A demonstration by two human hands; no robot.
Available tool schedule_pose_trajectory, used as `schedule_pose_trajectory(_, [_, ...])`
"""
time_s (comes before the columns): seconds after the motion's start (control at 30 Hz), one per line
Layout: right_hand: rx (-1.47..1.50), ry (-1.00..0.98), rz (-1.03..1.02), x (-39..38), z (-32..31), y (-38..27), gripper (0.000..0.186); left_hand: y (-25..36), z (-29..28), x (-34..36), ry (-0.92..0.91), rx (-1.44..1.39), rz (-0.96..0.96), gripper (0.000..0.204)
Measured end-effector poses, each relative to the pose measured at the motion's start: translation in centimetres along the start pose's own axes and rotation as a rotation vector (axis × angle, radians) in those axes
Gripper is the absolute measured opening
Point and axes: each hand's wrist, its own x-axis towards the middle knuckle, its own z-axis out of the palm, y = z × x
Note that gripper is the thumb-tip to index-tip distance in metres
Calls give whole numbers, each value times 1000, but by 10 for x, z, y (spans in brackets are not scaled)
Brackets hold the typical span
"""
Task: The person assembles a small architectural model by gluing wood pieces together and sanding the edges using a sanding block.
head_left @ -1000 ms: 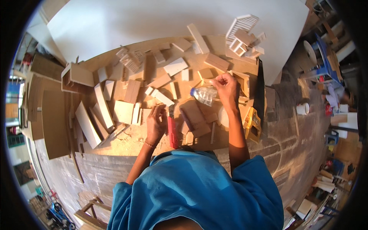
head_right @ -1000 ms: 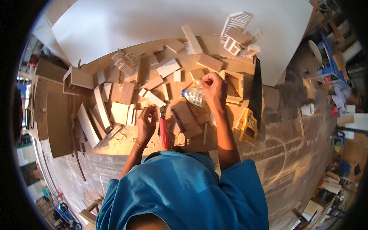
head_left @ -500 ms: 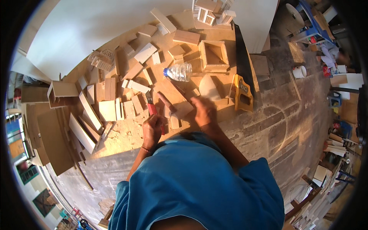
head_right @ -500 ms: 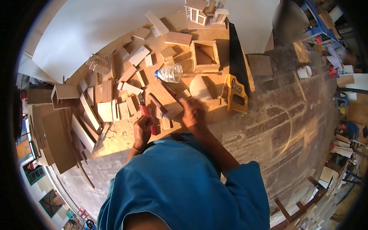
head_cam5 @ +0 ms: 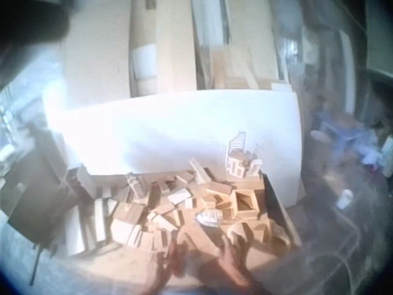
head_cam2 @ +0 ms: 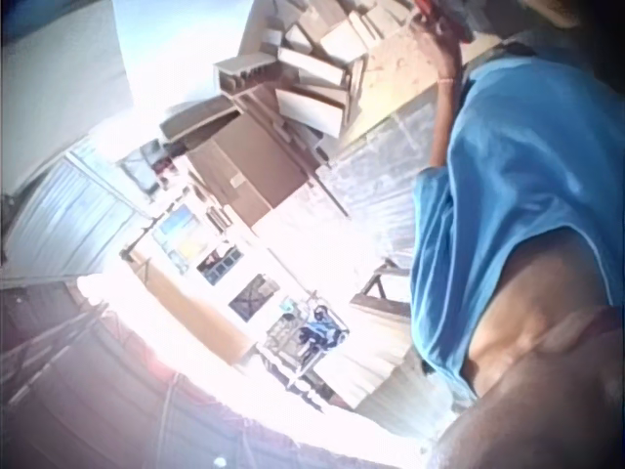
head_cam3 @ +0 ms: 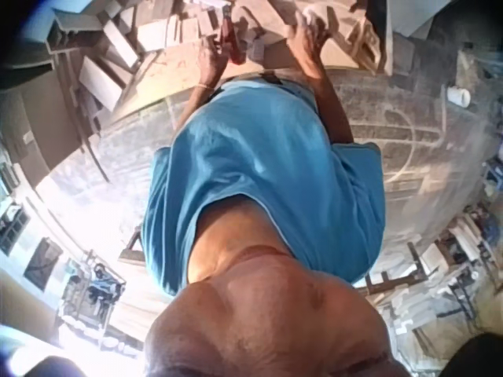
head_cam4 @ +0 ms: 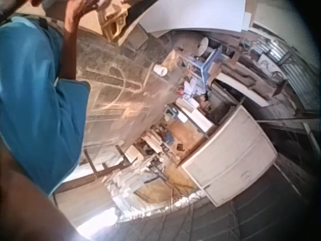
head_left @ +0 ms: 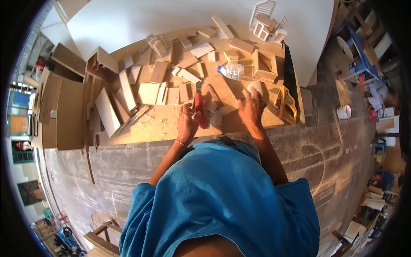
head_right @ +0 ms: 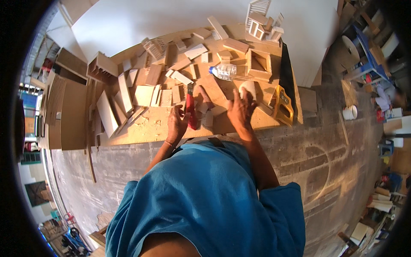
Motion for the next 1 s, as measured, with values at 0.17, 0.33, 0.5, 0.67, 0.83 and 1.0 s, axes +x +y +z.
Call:
schedule_pose_trajectory(0.17, [-79, -142, -58, -21, 30, -30, 96, -6, -32, -39, 48, -37, 5, 36])
schedule_pose_trajectory(0.33, [462, -375, 232, 29, 15, -7, 81, -30, -76, -111, 137, -35, -142, 36])
schedule_pose_trajectory(0.5, [477, -639, 240, 106, -67, -15, 35, -61, -87, -173, 184, -103, -225, 35])
schedule_pose_trajectory(0.67, [603, -636, 338, 94, -67, -20, 36, -45, -86, -177, 85, -131, -161, 33])
schedule_pose_trajectory(0.83, [642, -656, 338, 74, -47, -19, 31, -43, -69, -171, 1, -204, -145, 29])
schedule_pose_trajectory(1.0, [693, -465, 245, 77, -18, -10, 30, -34, -46, -145, 32, -230, -4, 22])
